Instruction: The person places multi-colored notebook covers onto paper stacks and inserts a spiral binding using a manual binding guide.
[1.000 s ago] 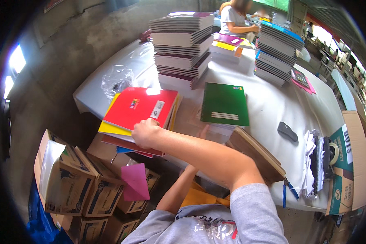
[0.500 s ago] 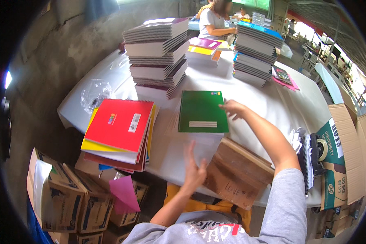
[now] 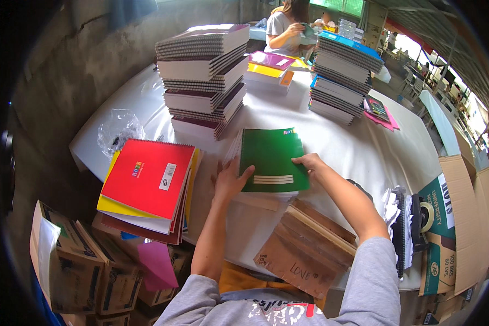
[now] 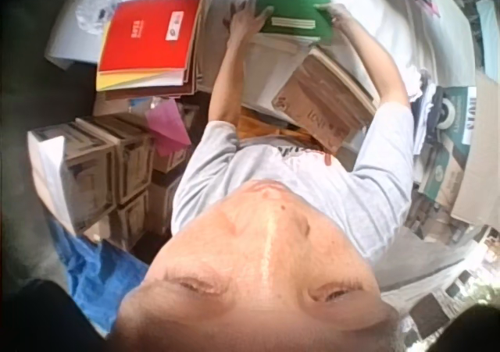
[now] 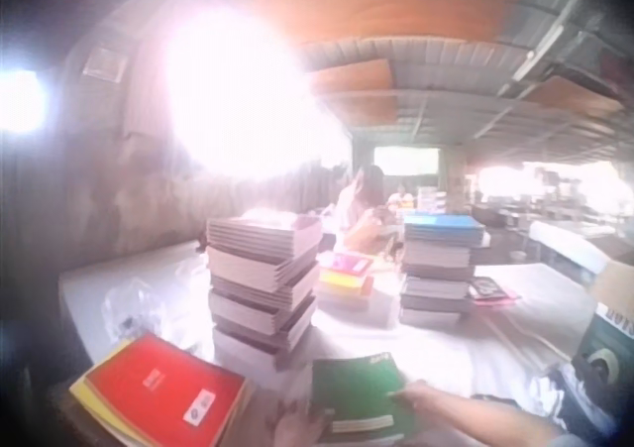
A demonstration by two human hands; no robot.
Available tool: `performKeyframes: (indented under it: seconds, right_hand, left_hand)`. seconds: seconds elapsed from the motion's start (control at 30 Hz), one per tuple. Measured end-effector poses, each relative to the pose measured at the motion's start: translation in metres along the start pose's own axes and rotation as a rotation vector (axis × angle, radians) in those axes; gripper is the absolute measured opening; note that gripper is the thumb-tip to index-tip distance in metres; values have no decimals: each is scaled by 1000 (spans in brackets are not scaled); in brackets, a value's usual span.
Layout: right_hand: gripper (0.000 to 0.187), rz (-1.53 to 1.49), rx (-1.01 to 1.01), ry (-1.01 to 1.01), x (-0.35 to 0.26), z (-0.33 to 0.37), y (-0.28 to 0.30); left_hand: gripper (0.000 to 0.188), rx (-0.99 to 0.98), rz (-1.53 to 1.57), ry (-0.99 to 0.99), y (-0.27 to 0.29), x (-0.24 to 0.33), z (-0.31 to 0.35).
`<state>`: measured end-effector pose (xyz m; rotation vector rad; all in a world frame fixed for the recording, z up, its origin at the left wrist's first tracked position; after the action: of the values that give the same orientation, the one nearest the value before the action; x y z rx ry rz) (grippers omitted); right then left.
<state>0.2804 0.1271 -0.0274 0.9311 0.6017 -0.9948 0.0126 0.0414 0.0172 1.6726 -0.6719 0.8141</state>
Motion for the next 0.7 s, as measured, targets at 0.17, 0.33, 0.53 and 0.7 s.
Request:
performKeyframes:
  seconds: [0.17,0.33,0.53,0.7]
  right_hand:
    - [23,-414,-148,-101,20,0,4]
    - [19,-132,69,201,-7,10,-3]
    - [25,242,293,417,-31,30,-7]
    - [38,588,396,466,-64,57,-23]
  left_hand:
    - [71,-307,158,-39,-9,20,3]
    - [68,22,-96,102,1,-15,-12]
    - [71,3,-239,31,-10,-21,-12]
    - [72,19,-262,0,-9,-23,-11]
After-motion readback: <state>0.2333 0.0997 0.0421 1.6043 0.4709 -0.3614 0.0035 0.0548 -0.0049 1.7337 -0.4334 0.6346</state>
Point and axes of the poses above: each hand's wrist, its own z-axis away from the middle knuckle, its own y-axis out of the back of the hand, x = y × z, the point moved 9 cm from there along -z, towards the middle knuckle, and after that the axes turned 14 degrees about z, right-handed, at the moved point
